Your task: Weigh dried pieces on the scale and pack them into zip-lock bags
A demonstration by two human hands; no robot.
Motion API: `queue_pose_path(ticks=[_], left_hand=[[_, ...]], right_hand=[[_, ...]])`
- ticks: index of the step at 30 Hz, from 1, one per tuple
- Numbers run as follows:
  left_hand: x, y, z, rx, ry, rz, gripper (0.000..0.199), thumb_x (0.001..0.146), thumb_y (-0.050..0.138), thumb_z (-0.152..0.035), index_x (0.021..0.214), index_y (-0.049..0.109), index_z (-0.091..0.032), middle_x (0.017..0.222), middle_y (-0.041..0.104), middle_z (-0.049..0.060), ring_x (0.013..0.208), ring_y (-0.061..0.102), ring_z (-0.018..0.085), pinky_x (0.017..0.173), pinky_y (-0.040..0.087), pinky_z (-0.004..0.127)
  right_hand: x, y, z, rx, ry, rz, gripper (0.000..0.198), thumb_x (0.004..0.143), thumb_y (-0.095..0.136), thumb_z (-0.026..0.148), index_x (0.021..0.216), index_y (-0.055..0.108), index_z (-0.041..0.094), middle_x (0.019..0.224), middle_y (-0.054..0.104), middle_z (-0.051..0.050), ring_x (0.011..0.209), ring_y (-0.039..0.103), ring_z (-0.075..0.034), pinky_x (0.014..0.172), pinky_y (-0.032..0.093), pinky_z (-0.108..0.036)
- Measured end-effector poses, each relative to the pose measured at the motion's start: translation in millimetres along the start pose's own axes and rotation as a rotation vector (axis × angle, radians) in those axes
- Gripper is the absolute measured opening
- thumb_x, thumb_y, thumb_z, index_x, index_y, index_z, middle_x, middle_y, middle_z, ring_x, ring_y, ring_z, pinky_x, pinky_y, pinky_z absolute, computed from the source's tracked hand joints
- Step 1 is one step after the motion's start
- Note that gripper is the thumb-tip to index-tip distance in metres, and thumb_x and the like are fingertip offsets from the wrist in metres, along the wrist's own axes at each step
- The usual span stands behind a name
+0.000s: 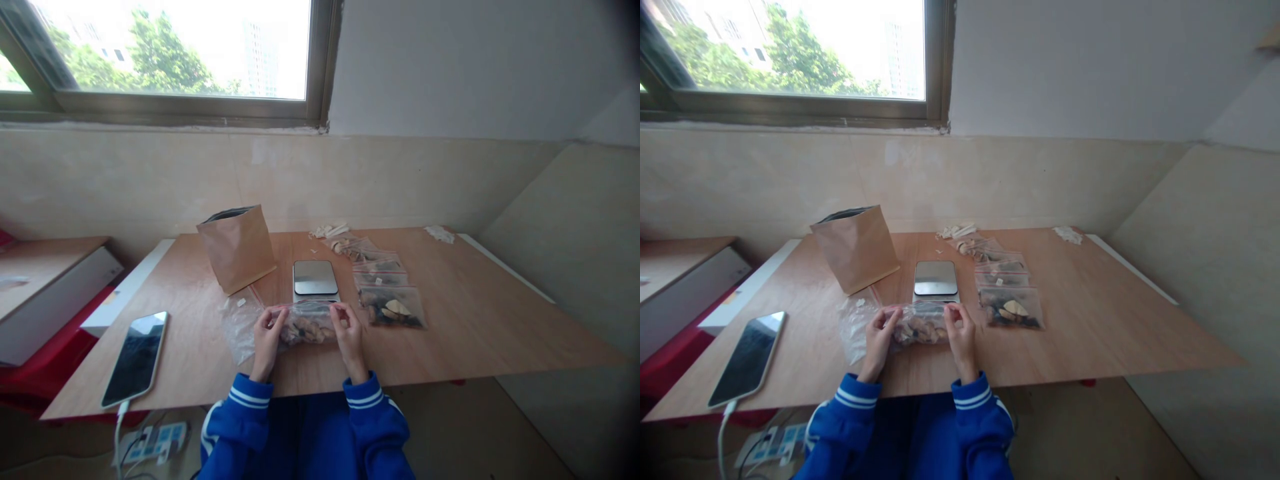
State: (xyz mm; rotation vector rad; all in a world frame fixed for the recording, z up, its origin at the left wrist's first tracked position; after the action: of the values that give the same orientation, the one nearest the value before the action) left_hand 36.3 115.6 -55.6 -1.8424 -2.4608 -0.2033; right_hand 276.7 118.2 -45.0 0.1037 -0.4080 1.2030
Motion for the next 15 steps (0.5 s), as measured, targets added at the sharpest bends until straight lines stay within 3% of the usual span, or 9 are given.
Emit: queue_pose_path(ticks=[8,15], left_hand=[[-0.5,-5.6,-0.1,0.014,-0.012,-0.064,0.03,0.075,0.07,-0.043,0.086,0.068,-0.015,0.077,0.069,0.004,0.066,0.062,0.015,0.06,0.047,0.024],[-2.8,3.0,-2.4,-0.02,-0.005,0.015,0.031,0.075,0.07,-0.043,0.085,0.07,-0.014,0.084,0.071,0.006,0.074,0.065,0.017,0.063,0.05,0.025]], right_hand=[[1.7,-2.1,9.3,-0.027,-0.1,-0.001,0.024,0.088,0.057,0.04,0.084,0.066,0.019,0.083,0.065,-0.004,0.078,0.059,-0.018,0.073,0.047,-0.031],[0.1,7.0,4.9,0.074,-0.017,0.063,0.025,0.087,0.058,0.043,0.087,0.065,0.019,0.086,0.067,-0.004,0.081,0.062,-0.02,0.076,0.049,-0.031]])
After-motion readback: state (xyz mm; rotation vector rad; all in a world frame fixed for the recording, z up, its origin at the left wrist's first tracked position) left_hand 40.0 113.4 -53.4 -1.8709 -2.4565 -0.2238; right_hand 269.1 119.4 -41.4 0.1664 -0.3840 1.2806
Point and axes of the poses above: each hand's wrist, its own x-axis towards the middle knuckle, its own y-axis out of the palm, z = x × y, the point moved 10 cm from there along x, towards the middle knuckle
